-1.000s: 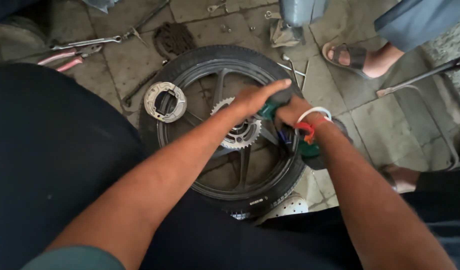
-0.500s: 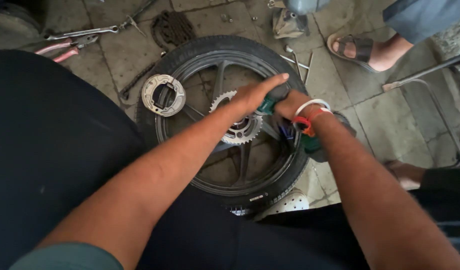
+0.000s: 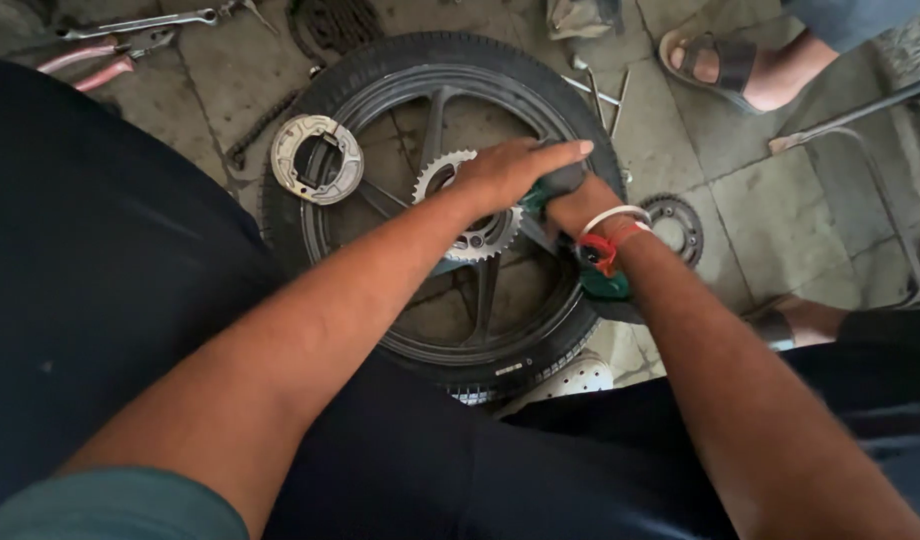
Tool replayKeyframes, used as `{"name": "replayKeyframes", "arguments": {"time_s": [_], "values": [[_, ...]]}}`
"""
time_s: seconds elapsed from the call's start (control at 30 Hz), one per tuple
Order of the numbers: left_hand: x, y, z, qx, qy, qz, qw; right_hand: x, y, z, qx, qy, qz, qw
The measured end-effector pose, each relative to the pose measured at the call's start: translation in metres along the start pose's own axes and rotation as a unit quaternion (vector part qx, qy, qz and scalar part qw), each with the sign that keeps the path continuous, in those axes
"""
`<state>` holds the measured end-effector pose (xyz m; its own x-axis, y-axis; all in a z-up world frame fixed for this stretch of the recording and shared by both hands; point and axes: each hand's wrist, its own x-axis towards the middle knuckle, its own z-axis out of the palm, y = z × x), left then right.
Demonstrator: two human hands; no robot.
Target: Cleaning and assembling motorcycle wheel components including the sprocket and brake assembly.
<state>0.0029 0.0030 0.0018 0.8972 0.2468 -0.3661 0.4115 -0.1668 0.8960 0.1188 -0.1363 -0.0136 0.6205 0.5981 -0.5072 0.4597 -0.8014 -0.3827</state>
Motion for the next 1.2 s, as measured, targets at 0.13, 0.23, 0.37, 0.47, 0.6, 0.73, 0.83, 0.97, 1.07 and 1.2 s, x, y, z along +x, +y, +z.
{"name": "replayKeyframes", "arguments": {"time_s": [0.13,0.23,0.37,0.47,0.6,0.73,0.83,0.97,1.07,1.2], "values": [[-0.002,0.0,0.0,0.02,0.035,-0.022,0.999,0.0,0.006,0.008,0.026,0.055,-0.019,0.998],[-0.003,0.0,0.002,0.018,0.031,-0.032,0.999,0.0,0.009,0.014,0.051,0.071,-0.092,0.992],[0.004,-0.002,0.003,0.035,0.026,-0.028,0.999,0.001,0.009,0.013,0.033,0.076,-0.034,0.996],[0.005,-0.005,0.003,0.027,0.023,-0.007,0.999,0.003,0.009,0.01,0.035,0.074,-0.044,0.996],[0.011,-0.008,0.005,0.035,0.02,-0.021,0.999,0.003,0.008,0.011,0.034,0.085,-0.005,0.996],[0.006,-0.007,0.004,0.028,0.026,-0.021,0.999,-0.006,-0.003,0.008,0.008,0.086,0.026,0.996],[0.003,-0.005,0.002,-0.019,-0.016,0.007,1.0,-0.011,-0.008,0.006,0.013,0.074,0.051,0.996],[0.002,-0.004,0.003,-0.012,-0.011,-0.009,1.0,-0.008,-0.003,0.009,0.007,0.08,0.025,0.996],[0.004,-0.005,0.004,-0.01,0.001,-0.006,1.0,-0.007,-0.004,0.009,0.002,0.082,0.019,0.996],[0.013,-0.016,0.009,-0.064,-0.009,0.025,0.998,-0.011,-0.007,0.008,0.017,0.071,0.027,0.997]]}}
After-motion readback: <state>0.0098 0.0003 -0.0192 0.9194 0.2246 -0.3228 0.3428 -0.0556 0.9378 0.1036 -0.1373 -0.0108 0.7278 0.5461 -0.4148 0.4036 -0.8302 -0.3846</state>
